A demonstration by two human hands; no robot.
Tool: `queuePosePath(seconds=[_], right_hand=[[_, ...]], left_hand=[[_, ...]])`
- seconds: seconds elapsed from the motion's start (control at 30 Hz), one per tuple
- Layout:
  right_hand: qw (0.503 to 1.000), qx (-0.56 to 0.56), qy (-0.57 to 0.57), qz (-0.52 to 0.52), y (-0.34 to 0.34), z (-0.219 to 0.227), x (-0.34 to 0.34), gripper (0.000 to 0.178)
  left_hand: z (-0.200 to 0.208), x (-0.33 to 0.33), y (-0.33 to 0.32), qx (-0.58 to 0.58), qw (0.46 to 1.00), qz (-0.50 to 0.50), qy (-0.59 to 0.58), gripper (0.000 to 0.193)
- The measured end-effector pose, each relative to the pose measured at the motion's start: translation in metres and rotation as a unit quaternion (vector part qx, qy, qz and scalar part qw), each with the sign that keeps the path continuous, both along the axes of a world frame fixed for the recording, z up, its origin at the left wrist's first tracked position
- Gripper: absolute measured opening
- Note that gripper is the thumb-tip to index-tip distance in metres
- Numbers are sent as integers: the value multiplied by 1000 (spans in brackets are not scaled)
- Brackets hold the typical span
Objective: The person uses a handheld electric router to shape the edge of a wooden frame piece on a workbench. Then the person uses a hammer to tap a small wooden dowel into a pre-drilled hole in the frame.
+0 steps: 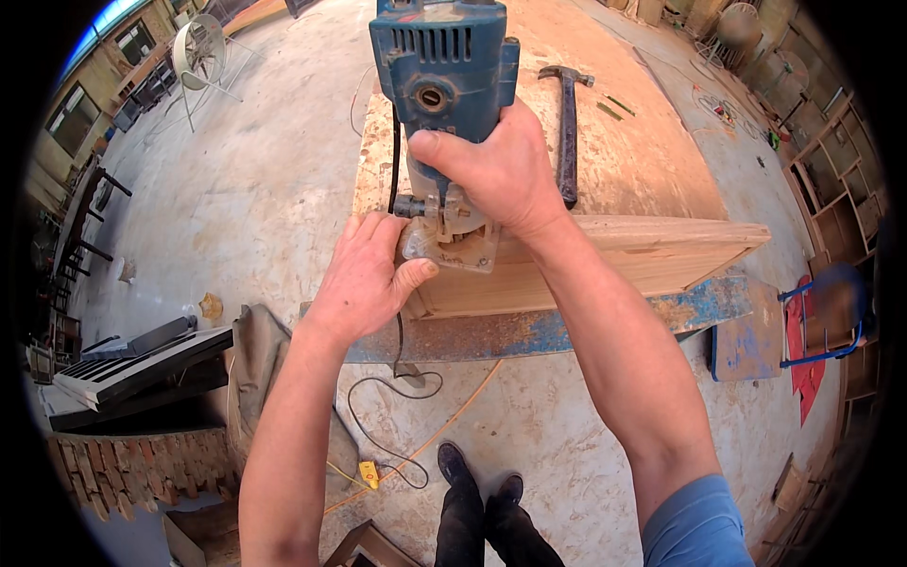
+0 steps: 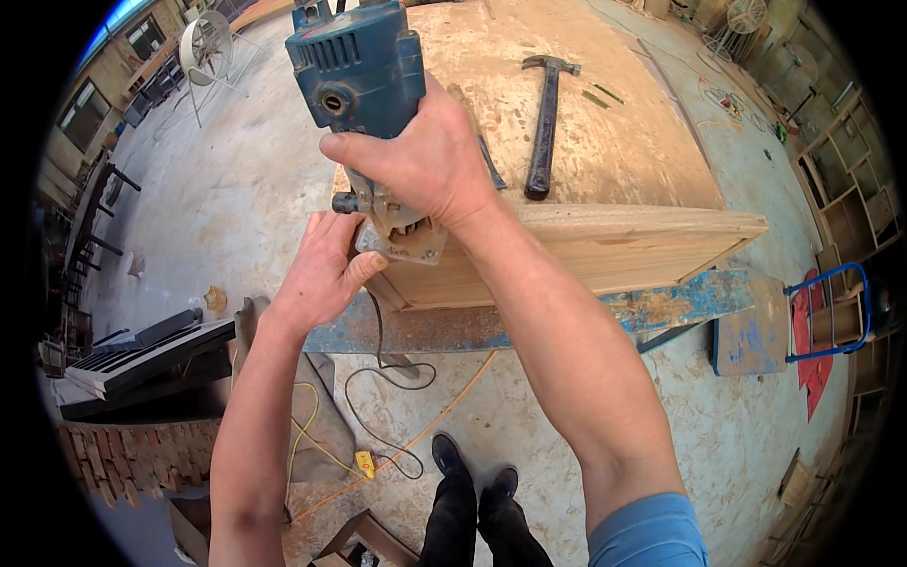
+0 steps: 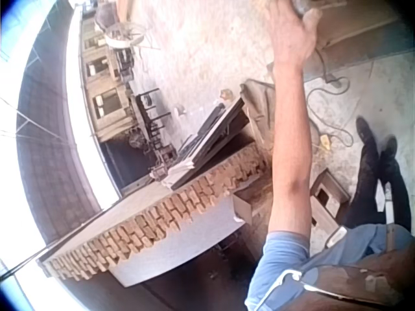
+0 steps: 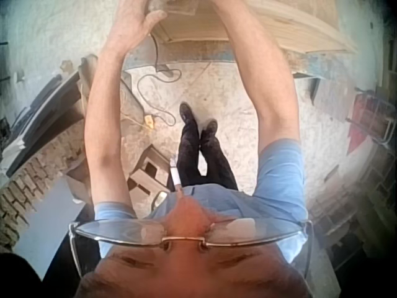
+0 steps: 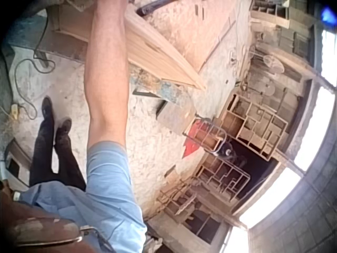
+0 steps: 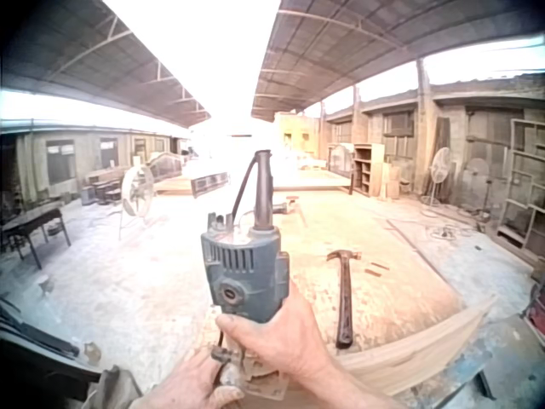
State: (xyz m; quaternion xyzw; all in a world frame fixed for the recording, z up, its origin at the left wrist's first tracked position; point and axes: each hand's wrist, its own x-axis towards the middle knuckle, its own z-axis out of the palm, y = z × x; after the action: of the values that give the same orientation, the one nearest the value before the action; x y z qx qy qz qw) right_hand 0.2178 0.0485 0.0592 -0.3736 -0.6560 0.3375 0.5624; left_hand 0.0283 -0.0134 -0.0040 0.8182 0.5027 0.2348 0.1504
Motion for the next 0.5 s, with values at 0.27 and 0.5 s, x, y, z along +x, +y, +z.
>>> queuePosePath(seconds=[0.27, 0.5], right_hand=[[1000, -9, 1, -1, -3, 3, -1, 55], [1000, -18, 1, 5, -6, 5, 0, 55]], left_hand=[[-3, -4, 2, -1, 1000, -6, 0, 77], [-5, -5, 3, -9, 1000, -7, 16, 80]])
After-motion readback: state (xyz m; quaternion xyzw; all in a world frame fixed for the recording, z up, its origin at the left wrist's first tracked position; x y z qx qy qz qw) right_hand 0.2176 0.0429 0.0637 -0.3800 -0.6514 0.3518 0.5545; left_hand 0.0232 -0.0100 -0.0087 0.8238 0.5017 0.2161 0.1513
